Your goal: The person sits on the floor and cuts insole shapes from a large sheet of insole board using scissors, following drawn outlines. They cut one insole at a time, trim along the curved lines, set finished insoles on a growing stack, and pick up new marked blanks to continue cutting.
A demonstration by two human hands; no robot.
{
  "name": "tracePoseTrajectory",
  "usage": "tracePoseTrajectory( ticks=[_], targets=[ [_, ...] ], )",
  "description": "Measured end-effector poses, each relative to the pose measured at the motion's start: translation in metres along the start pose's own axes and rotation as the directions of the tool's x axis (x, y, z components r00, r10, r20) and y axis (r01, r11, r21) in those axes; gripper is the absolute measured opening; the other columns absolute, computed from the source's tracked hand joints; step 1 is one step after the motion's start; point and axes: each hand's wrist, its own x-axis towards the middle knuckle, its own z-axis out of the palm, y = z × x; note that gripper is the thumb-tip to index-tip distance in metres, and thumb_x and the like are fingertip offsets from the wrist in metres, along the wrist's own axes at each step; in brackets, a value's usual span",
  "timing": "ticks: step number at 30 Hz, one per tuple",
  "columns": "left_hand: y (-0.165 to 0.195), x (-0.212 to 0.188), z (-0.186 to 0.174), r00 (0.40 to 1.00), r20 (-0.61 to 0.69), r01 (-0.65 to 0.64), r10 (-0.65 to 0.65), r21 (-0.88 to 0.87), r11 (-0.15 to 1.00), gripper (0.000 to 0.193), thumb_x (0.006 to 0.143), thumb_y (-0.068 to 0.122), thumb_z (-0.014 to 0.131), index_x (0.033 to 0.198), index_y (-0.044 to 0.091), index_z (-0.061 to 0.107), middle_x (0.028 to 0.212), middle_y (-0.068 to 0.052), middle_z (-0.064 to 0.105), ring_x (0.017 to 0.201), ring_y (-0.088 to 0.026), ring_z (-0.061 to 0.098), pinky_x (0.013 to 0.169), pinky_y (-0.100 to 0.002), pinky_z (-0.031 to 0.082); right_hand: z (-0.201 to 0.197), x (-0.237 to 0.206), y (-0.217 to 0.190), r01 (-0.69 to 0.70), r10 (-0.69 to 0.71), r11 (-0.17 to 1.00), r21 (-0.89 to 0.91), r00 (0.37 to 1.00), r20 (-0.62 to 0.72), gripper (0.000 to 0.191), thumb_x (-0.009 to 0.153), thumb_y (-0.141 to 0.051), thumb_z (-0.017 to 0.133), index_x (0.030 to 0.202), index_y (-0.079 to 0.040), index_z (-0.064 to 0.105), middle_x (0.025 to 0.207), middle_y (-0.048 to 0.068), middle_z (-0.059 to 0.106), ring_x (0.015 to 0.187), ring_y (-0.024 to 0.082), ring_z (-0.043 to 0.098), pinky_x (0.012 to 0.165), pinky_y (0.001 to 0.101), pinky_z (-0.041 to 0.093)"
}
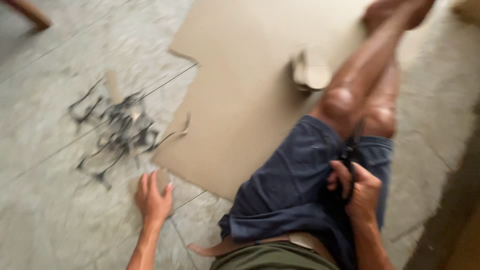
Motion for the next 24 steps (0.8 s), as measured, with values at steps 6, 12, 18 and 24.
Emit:
tracePoseTrajectory(
  ticks=[6, 12, 18, 24],
  targets=[
    [0.005, -0.005, -0.003, 0.95, 0.134, 0.272, -0.281, 0.086, 0.959, 0.089, 0.082, 0.054, 0.074, 0.156, 0.022, 0.037, 0.166, -0.019, 0.022, 0.154, -0.04, 0.018, 0.108, -0.077, 0.023, 0.0, -0.013, -0.018, 0.155, -0.151, 0.982, -0.104, 0.988, 0.043, 0.019, 0.105, -0.013, 0.071, 0.093, 0.002, 0.07, 0.078, 0.005, 0.065, 0.065, 0.011, 0.059, 0.059, 0.0237, 0.044],
    [0.003, 0.005, -0.011, 0.932, 0.155, 0.332, -0.328, -0.003, 0.943, 0.11, 0.072, 0.066, 0.079, 0.16, 0.021, 0.029, 0.166, -0.028, 0.011, 0.154, -0.046, 0.01, 0.112, -0.071, 0.024, 0.002, -0.017, -0.023, 0.19, -0.187, 0.971, -0.146, 0.982, 0.03, 0.022, 0.109, -0.012, 0.069, 0.094, 0.003, 0.07, 0.073, 0.005, 0.065, 0.067, 0.01, 0.059, 0.062, 0.0231, 0.045],
    [0.002, -0.001, -0.005, 0.857, 0.191, 0.472, -0.478, 0.077, 0.878, 0.134, 0.06, 0.067, 0.088, 0.163, 0.02, 0.017, 0.156, -0.038, 0.015, 0.148, -0.051, 0.015, 0.111, -0.066, 0.027, 0.002, -0.019, -0.023, 0.197, -0.192, 0.97, -0.14, 0.98, 0.048, 0.022, 0.107, -0.014, 0.071, 0.095, 0.005, 0.07, 0.076, 0.005, 0.066, 0.068, 0.01, 0.06, 0.063, 0.0229, 0.045],
    [0.006, 0.008, -0.007, 0.807, 0.226, 0.524, -0.546, 0.153, 0.838, 0.125, 0.06, 0.056, 0.089, 0.161, 0.024, 0.023, 0.155, -0.024, 0.03, 0.144, -0.045, 0.029, 0.108, -0.067, 0.032, 0.003, -0.019, -0.019, 0.138, -0.127, 0.967, -0.213, 0.99, 0.065, 0.02, 0.101, -0.016, 0.075, 0.108, 0.002, 0.073, 0.081, 0.003, 0.068, 0.069, 0.008, 0.061, 0.062, 0.0223, 0.048]
  ],
)
